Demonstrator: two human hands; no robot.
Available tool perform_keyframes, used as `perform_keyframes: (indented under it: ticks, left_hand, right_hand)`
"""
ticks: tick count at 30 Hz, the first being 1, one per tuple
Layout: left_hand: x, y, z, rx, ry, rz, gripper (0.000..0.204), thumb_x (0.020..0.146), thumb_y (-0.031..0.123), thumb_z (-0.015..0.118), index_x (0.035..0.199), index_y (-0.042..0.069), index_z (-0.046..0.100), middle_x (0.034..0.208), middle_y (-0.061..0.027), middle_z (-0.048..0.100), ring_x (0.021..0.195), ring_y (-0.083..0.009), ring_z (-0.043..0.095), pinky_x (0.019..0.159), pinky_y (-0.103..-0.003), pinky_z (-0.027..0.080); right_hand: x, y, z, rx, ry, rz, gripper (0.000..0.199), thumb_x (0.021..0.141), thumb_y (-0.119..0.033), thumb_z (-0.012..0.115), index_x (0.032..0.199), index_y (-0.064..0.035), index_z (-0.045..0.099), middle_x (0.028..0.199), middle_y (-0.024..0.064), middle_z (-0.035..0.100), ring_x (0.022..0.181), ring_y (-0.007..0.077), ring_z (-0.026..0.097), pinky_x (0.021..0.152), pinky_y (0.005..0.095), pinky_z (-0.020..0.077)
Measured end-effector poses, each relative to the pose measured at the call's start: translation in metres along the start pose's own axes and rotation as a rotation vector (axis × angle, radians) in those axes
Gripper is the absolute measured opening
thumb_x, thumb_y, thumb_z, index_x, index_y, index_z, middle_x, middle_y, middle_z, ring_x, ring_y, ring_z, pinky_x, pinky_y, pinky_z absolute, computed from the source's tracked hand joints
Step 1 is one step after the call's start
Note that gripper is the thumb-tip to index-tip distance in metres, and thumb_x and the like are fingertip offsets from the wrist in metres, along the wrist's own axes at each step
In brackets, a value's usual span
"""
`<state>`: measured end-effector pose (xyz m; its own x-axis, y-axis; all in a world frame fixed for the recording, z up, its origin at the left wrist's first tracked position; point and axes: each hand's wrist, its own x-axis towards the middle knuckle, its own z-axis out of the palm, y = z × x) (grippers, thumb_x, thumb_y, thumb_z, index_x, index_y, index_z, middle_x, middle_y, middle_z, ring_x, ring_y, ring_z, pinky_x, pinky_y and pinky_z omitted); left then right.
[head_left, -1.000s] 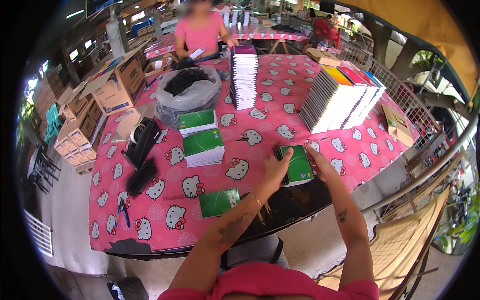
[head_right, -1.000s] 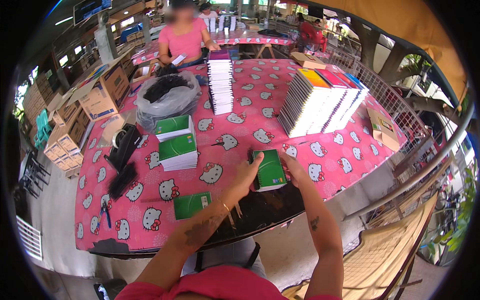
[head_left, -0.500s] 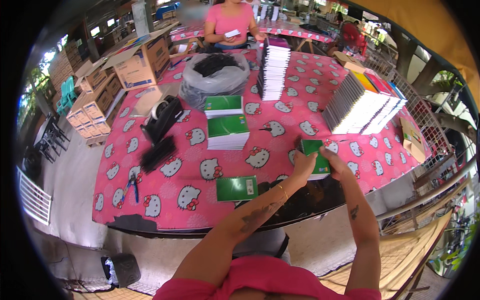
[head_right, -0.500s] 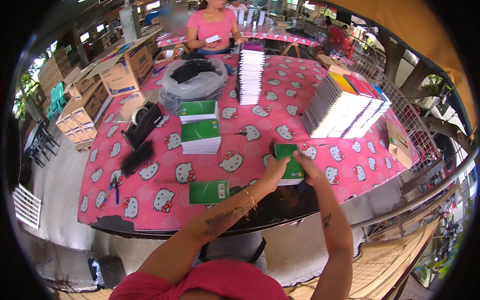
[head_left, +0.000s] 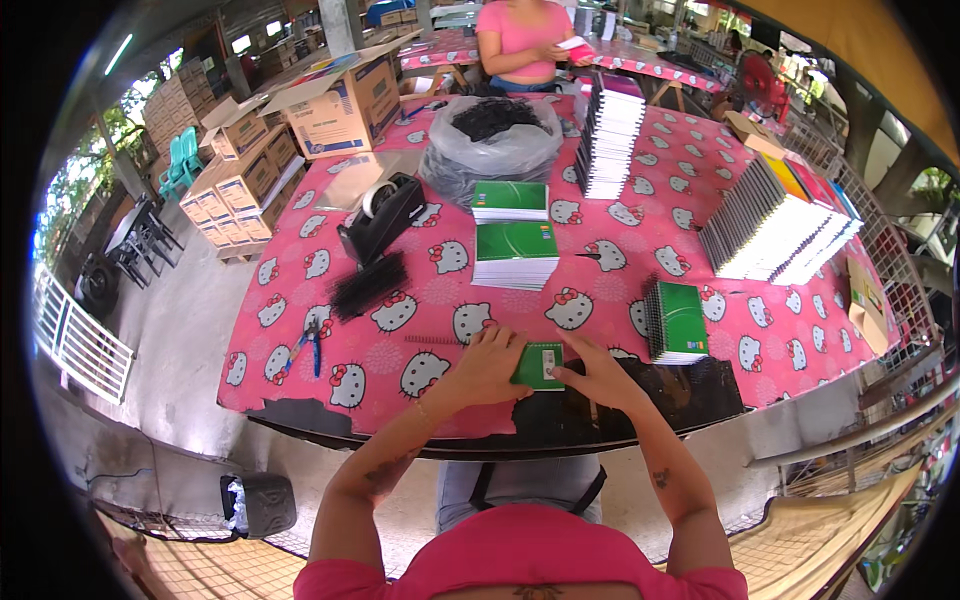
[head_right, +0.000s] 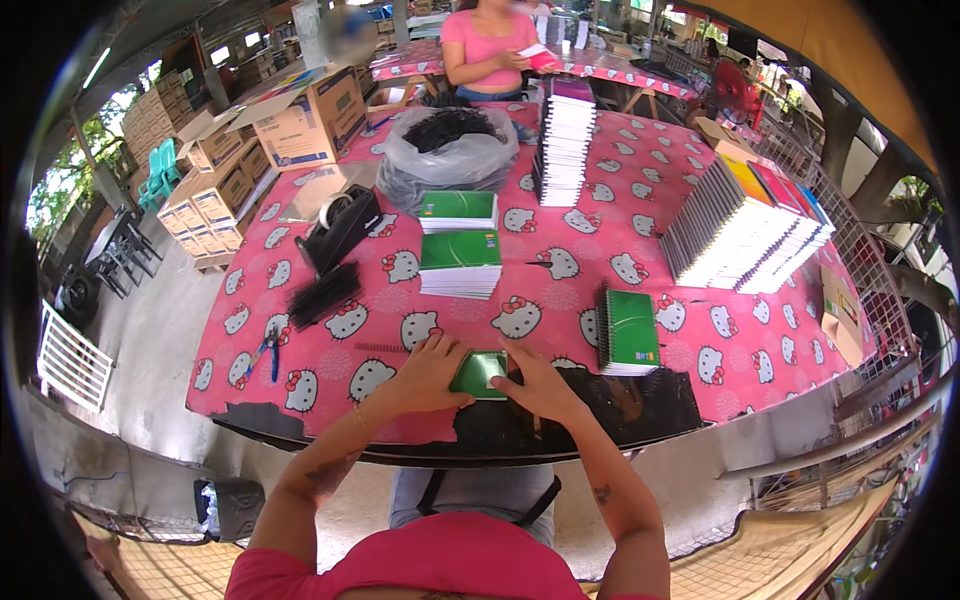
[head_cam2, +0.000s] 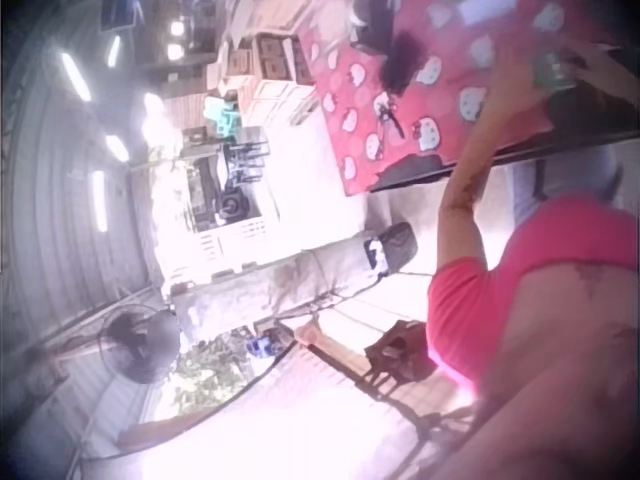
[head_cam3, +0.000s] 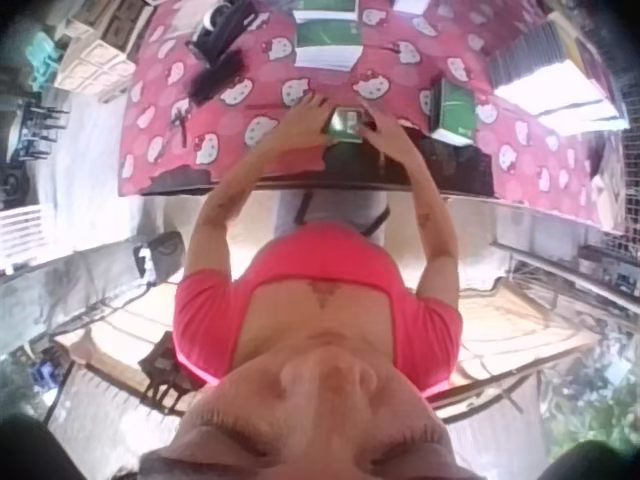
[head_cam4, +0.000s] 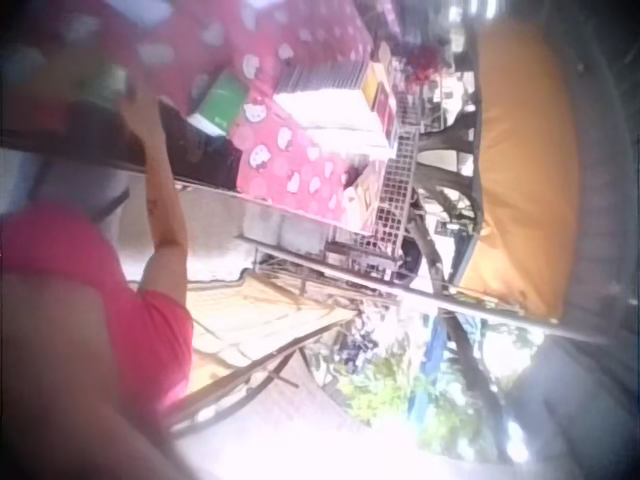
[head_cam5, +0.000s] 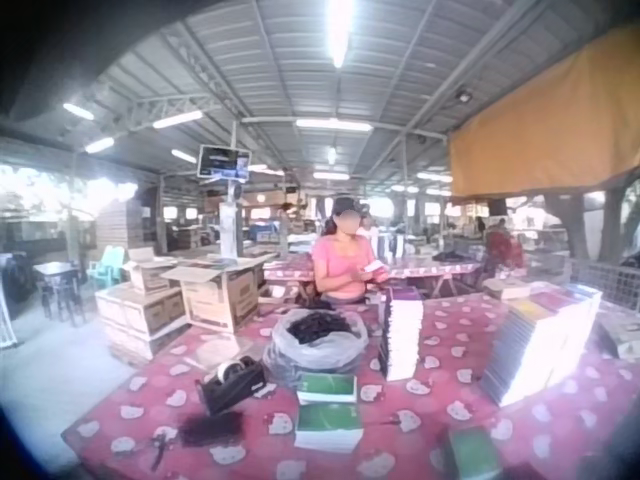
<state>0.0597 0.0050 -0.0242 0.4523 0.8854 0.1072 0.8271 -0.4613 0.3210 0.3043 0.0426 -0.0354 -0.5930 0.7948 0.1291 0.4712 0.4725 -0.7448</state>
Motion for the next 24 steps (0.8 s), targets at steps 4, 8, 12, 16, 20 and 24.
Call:
perform_keyframes:
  ticks: [4,8,12,16,20,24]
  left_hand:
    - [0.013,0.000,-0.009,0.055,-0.126,0.004,0.084,0.066,0.041,0.087,0.130,0.002,0.049,0.118,-0.0205,0.051,0.111,-0.0411,0.053,0.097,-0.051,0.044]
    - [0.008,0.018,-0.020,0.024,-0.053,0.073,0.078,0.067,0.038,0.087,0.127,0.001,0.052,0.121,-0.0211,0.050,0.108,-0.0392,0.056,0.091,-0.046,0.047]
    - [-0.013,0.028,-0.051,-0.087,0.369,0.083,0.055,0.078,0.033,0.082,0.118,0.004,0.057,0.120,-0.0173,0.056,0.102,-0.0373,0.061,0.087,-0.047,0.048]
    - [-0.032,-0.013,-0.036,-0.042,0.293,0.027,0.034,0.086,0.027,0.075,0.112,0.009,0.063,0.105,-0.0103,0.064,0.086,-0.0315,0.065,0.083,-0.046,0.049]
    - [-0.034,-0.008,-0.034,-0.135,0.347,-0.013,0.025,0.090,0.028,0.070,0.105,0.009,0.064,0.092,-0.0096,0.064,0.079,-0.0291,0.065,0.075,-0.044,0.049]
    - [-0.032,-0.003,-0.039,-0.118,0.436,0.043,0.023,0.087,0.025,0.074,0.104,0.011,0.065,0.091,-0.0080,0.062,0.079,-0.0288,0.064,0.074,-0.041,0.049]
  right_hand:
    - [0.011,-0.004,0.009,-0.149,-0.005,0.034,0.070,0.084,-0.024,0.077,0.144,-0.0025,0.047,0.122,0.0169,0.062,0.111,0.0275,0.062,0.098,0.0423,0.0472]
    - [0.009,0.016,0.018,0.404,0.079,0.081,0.059,0.082,-0.011,0.077,0.136,-0.0047,0.054,0.115,0.0111,0.064,0.107,0.0196,0.063,0.091,0.0355,0.0511]
    - [-0.008,0.020,0.024,0.556,0.173,0.095,0.041,0.084,0.000,0.074,0.123,-0.0043,0.060,0.114,0.0056,0.064,0.104,0.0135,0.062,0.089,0.0301,0.0511]
    - [-0.003,0.005,0.031,0.565,0.195,0.038,0.038,0.086,0.003,0.070,0.122,-0.0036,0.061,0.115,0.0036,0.064,0.100,0.0111,0.062,0.087,0.0261,0.0499]
    - [0.004,0.002,0.034,0.774,0.084,0.081,0.036,0.089,0.000,0.072,0.124,-0.0032,0.063,0.111,0.0023,0.066,0.097,0.0093,0.060,0.085,0.0246,0.0491]
    - [0.004,0.011,0.039,0.750,0.060,0.111,0.032,0.089,-0.002,0.073,0.120,-0.0025,0.067,0.105,0.0022,0.068,0.093,0.0091,0.062,0.085,0.0246,0.0487]
